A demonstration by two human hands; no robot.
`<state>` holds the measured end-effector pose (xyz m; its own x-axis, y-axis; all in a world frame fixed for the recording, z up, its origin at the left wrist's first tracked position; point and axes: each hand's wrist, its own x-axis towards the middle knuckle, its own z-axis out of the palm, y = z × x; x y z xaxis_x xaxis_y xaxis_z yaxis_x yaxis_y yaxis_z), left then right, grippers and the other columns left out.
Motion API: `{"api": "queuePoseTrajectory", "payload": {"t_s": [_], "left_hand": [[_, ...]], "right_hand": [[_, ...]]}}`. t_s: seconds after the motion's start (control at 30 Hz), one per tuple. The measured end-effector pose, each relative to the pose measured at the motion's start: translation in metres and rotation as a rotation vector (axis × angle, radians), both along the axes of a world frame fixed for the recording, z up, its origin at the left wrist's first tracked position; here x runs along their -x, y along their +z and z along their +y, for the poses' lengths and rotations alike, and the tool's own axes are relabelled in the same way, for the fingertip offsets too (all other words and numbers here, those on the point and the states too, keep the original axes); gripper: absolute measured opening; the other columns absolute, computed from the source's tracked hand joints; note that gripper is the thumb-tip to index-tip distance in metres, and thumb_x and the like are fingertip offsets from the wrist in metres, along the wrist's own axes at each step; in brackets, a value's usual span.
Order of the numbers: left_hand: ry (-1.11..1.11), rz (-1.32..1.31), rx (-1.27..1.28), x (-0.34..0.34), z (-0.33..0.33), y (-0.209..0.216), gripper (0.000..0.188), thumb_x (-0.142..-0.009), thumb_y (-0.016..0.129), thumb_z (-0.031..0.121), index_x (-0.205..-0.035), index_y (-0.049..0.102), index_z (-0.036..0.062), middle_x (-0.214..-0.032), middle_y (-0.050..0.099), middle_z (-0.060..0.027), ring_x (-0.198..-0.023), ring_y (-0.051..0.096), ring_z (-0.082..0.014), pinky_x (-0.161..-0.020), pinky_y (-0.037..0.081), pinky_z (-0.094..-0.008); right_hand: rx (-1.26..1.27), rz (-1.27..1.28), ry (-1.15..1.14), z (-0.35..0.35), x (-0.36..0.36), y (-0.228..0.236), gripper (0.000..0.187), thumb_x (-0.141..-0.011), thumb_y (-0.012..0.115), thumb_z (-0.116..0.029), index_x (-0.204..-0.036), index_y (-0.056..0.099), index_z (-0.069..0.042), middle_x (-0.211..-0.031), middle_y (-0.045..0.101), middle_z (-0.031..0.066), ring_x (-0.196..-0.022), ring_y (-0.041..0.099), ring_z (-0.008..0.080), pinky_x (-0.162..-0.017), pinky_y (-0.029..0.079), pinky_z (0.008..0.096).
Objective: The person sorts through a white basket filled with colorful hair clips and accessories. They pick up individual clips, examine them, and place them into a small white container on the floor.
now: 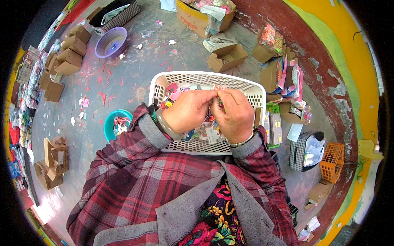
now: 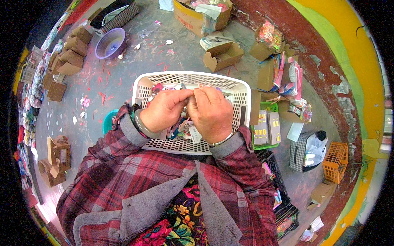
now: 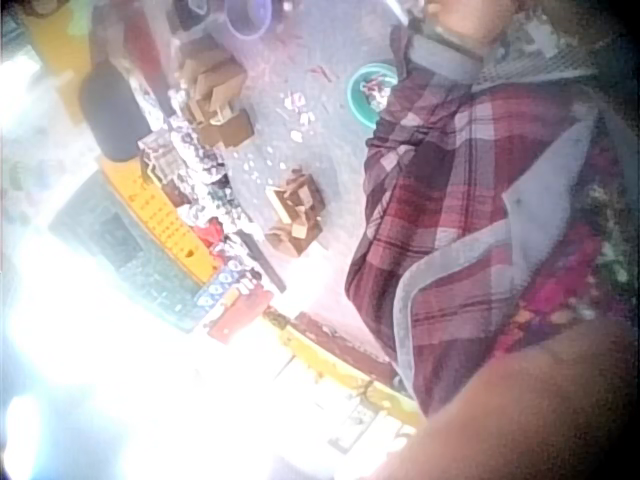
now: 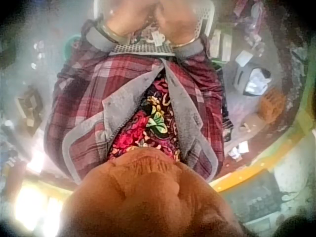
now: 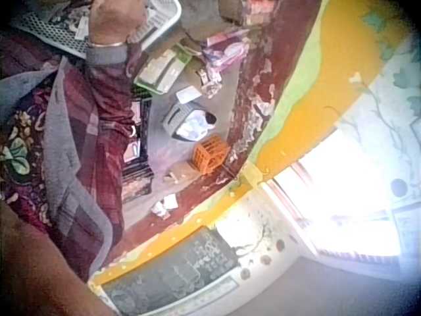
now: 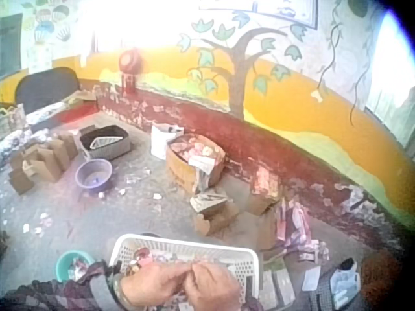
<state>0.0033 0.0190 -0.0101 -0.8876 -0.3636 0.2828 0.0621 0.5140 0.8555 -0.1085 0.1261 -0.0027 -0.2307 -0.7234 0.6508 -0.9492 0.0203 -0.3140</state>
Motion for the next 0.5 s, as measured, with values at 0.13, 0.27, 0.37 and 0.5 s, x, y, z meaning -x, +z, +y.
{"api": "queuePoseTrajectory", "payload": {"t_s": [0.13, 0.27, 0.37, 0.5], "left_hand": [[0.000, 0.018, -0.007, 0.0000, 0.0014, 0.0036, 0.023, -0.079, 0.048, -0.002, -0.098, 0.059, 0.0038, -0.079, 0.060, -0.0187, -0.072, 0.060, -0.0324, -0.064, 0.047, -0.0352], [-0.014, -0.009, 0.019, 0.0005, 0.0003, 0.0042, 0.020, -0.078, 0.047, -0.002, -0.094, 0.058, 0.0035, -0.077, 0.059, -0.0185, -0.071, 0.060, -0.0329, -0.063, 0.046, -0.0357], [-0.011, -0.015, 0.002, 0.0004, 0.0005, 0.0030, 0.021, -0.078, 0.047, -0.003, -0.095, 0.058, 0.0035, -0.078, 0.059, -0.0187, -0.072, 0.060, -0.0326, -0.063, 0.047, -0.0353], [0.016, -0.001, -0.020, 0.0002, 0.0013, 0.0021, 0.026, -0.079, 0.046, -0.003, -0.101, 0.059, 0.0040, -0.081, 0.061, -0.0190, -0.075, 0.061, -0.0315, -0.066, 0.048, -0.0341]], "right_hand": [[-0.018, 0.001, -0.003, 0.0001, 0.0001, 0.0004, 0.021, -0.066, 0.065, -0.005, -0.085, 0.058, -0.002, -0.084, 0.058, 0.0103, -0.073, 0.058, 0.0262, -0.061, 0.049, 0.0336], [0.003, 0.005, -0.007, 0.0000, 0.0010, -0.0023, 0.021, -0.066, 0.065, -0.006, -0.086, 0.058, -0.002, -0.084, 0.059, 0.0102, -0.073, 0.059, 0.0264, -0.061, 0.049, 0.0334], [0.010, -0.012, -0.003, 0.0003, 0.0017, -0.0036, 0.022, -0.065, 0.066, -0.006, -0.086, 0.058, -0.002, -0.085, 0.059, 0.0103, -0.073, 0.059, 0.0265, -0.062, 0.049, 0.0333], [0.000, -0.030, 0.003, 0.0003, 0.0011, 0.0003, 0.023, -0.065, 0.066, -0.006, -0.087, 0.059, -0.002, -0.085, 0.059, 0.0105, -0.073, 0.059, 0.0264, -0.062, 0.049, 0.0332]]}}
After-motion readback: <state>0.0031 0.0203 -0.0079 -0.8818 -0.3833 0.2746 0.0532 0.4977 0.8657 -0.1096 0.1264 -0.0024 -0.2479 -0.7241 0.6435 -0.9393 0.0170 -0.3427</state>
